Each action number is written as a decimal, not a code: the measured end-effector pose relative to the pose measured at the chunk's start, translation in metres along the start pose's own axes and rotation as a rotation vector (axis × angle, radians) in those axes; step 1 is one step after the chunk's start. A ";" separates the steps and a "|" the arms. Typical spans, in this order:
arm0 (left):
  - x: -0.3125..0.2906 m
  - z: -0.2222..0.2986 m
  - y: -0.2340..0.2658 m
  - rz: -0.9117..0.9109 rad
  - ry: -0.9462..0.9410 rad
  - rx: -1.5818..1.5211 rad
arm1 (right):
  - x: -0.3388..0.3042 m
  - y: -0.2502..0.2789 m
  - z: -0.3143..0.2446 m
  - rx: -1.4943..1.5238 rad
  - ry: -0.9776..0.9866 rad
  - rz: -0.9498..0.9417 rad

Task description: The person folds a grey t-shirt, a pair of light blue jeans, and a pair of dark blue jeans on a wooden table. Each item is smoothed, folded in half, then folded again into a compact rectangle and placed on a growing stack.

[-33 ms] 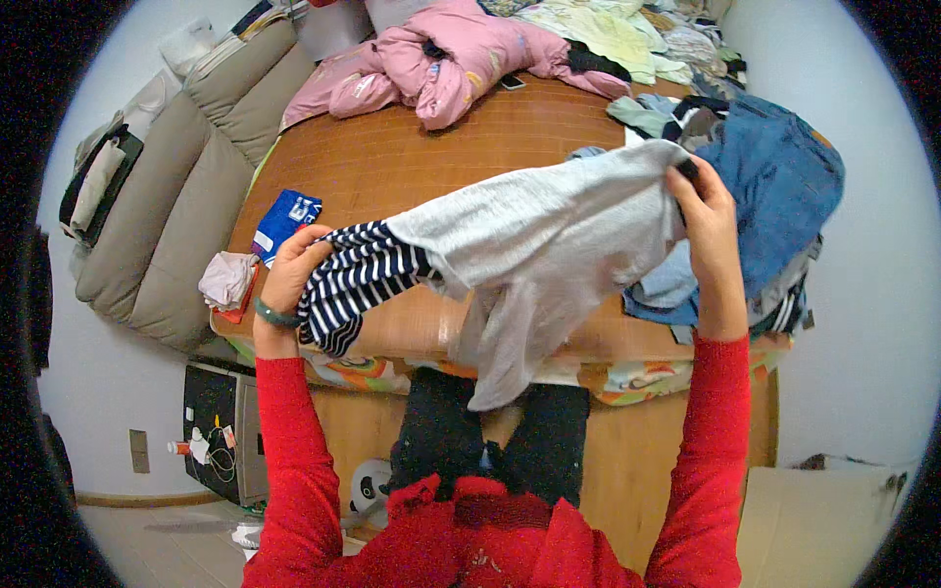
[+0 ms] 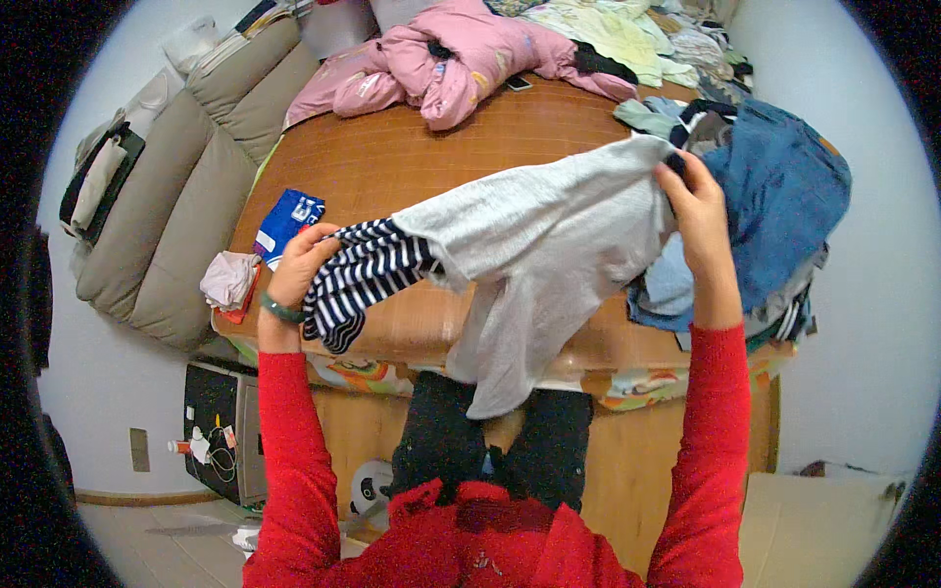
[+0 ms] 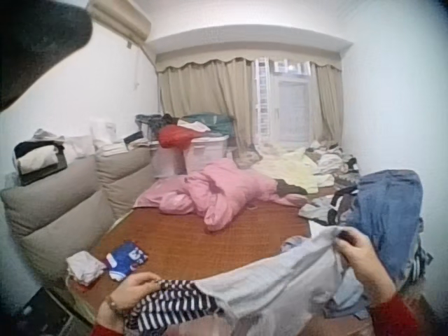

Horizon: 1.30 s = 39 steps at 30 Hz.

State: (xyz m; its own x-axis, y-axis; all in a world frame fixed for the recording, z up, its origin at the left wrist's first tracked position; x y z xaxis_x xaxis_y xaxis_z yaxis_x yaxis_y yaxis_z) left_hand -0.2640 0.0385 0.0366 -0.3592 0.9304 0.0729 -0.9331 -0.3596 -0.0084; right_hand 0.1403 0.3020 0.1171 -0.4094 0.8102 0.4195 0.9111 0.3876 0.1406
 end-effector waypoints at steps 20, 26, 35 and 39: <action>0.143 -0.228 -0.077 0.416 -0.023 0.973 | -0.027 -0.273 0.312 -1.104 0.209 -0.277; 0.153 -0.240 -0.077 0.441 -0.026 1.064 | -0.026 -0.274 0.314 -1.109 0.198 -0.278; 0.153 -0.225 -0.084 0.472 -0.010 0.950 | -0.028 -0.273 0.314 -1.091 0.163 -0.281; 0.170 -0.232 -0.092 0.418 0.058 1.107 | -0.027 -0.273 0.312 -1.107 0.187 -0.262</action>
State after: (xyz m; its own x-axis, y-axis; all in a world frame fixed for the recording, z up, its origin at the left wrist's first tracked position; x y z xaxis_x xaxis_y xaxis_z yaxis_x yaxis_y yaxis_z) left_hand -0.2431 0.2462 -0.1821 -0.6595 0.7175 0.2240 -0.2295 -0.4760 0.8489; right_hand -0.1126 0.3112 -0.2128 -0.6628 0.6482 0.3749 0.3807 -0.1394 0.9141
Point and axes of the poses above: each hand's wrist, its own x-axis towards the middle knuckle, its own y-axis out of the back of the hand, z = x × y, the point moved 7 cm from there along x, towards the middle knuckle, and after that the axes turned 1 degree about -x, right-handed, at the moved point
